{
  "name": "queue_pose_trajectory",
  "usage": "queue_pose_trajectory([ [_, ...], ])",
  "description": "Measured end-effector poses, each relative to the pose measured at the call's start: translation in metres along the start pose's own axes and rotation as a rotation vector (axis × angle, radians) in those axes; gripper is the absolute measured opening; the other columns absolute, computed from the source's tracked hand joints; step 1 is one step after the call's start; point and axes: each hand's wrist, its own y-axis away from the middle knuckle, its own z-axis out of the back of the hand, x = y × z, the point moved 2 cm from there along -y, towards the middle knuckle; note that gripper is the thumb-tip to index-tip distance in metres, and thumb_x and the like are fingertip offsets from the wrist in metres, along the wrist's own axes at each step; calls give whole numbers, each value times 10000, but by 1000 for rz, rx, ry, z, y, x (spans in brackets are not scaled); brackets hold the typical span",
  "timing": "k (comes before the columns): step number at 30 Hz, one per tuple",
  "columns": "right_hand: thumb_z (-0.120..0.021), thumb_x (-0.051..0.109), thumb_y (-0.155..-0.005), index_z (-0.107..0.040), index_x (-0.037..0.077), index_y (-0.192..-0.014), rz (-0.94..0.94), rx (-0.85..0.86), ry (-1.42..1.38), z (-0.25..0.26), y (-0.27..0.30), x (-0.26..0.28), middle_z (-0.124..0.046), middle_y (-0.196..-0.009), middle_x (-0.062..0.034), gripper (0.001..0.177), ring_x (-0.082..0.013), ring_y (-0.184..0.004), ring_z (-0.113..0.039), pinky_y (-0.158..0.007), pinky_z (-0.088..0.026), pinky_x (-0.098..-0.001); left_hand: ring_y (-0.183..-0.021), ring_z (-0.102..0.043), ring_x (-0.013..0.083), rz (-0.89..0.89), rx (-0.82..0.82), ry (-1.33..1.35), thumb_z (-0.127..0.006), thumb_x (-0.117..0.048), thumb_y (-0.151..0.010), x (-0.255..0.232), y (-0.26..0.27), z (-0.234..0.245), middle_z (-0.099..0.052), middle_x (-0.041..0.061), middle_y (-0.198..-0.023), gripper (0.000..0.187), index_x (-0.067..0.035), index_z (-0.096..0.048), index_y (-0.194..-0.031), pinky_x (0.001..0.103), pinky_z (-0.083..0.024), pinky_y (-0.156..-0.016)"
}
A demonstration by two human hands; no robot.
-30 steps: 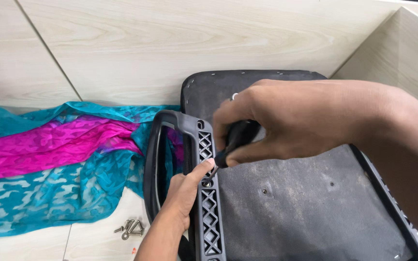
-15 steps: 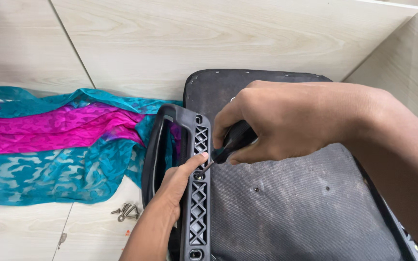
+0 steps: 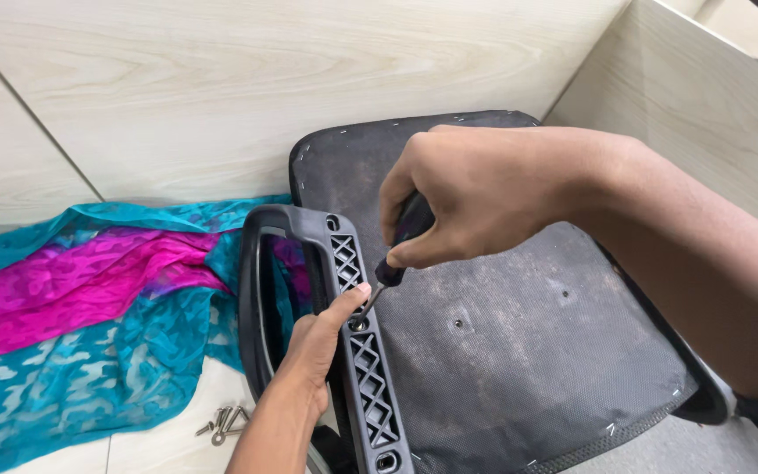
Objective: The person uses a screwdriver to tighten screws into a black plastic armrest attached to a chair seat. They insert screws and turn the screwdriver to secure the armrest in place.
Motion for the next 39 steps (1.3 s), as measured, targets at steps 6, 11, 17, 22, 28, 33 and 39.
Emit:
queue_pose_trajectory([
  [6, -747, 218, -829, -672, 114, -1190, 8, 124, -42, 4, 4, -9, -714, -710, -45, 383, -158, -514, -653, -475, -513, -372, -854, -736, 278, 14, 6, 60, -764, -468, -715, 0, -1, -2, -790, 187, -958, 629, 86, -768, -1012, 393, -584, -771],
  [11, -759, 249, -822, -766, 106, -1017, 181, 53, -148, 1, -5, -5, -781, -740, -1, 242, -96, -562, -711, -525, -573, -275, -820, -744, 239, -32, -49, 82, -757, -495, -728, 4, -2, -5, -794, 162, -938, 613, 52, -768, -1005, 373, -588, -752],
  [17, -769, 278, -805, -785, 100, -942, 168, 17, -99, -5, 1, -10, -772, -656, -32, 224, -121, -517, -709, -530, -583, -266, -664, -682, 201, -77, -98, 193, -747, -493, -786, 18, -11, -12, -752, 111, -843, 545, 19, -774, -971, 355, -552, -600],
  [22, -775, 340, -815, -781, 106, -941, 118, -4, -27, -4, 12, -14, -752, -608, -64, 265, -151, -472, -682, -492, -560, -306, -604, -663, 177, -92, -143, 233, -760, -452, -798, 23, -13, -16, -745, 88, -792, 497, 16, -774, -963, 332, -534, -561],
  [28, -769, 322, -842, -783, 86, -921, 63, -63, -18, -6, 9, -10, -730, -591, -78, 249, -162, -480, -683, -521, -562, -305, -598, -662, 181, -93, -160, 180, -760, -455, -789, 15, -9, -15, -740, 99, -779, 518, 37, -775, -947, 329, -532, -558],
  [33, -741, 343, -876, -773, 47, -862, 30, -168, -117, -11, -10, -18, -750, -655, -74, 298, -141, -560, -686, -537, -604, -281, -696, -713, 240, -36, -128, 128, -763, -472, -738, 6, -2, -11, -757, 143, -851, 576, 49, -751, -982, 387, -589, -643],
  [39, -665, 239, -897, -646, 38, -1186, 340, -97, -274, -10, -5, -30, -716, -960, -81, 353, -123, -653, -714, -515, -582, -277, -801, -762, 257, -70, -111, 44, -758, -518, -732, 3, -4, -6, -778, 187, -913, 675, 99, -740, -1006, 381, -610, -726],
])
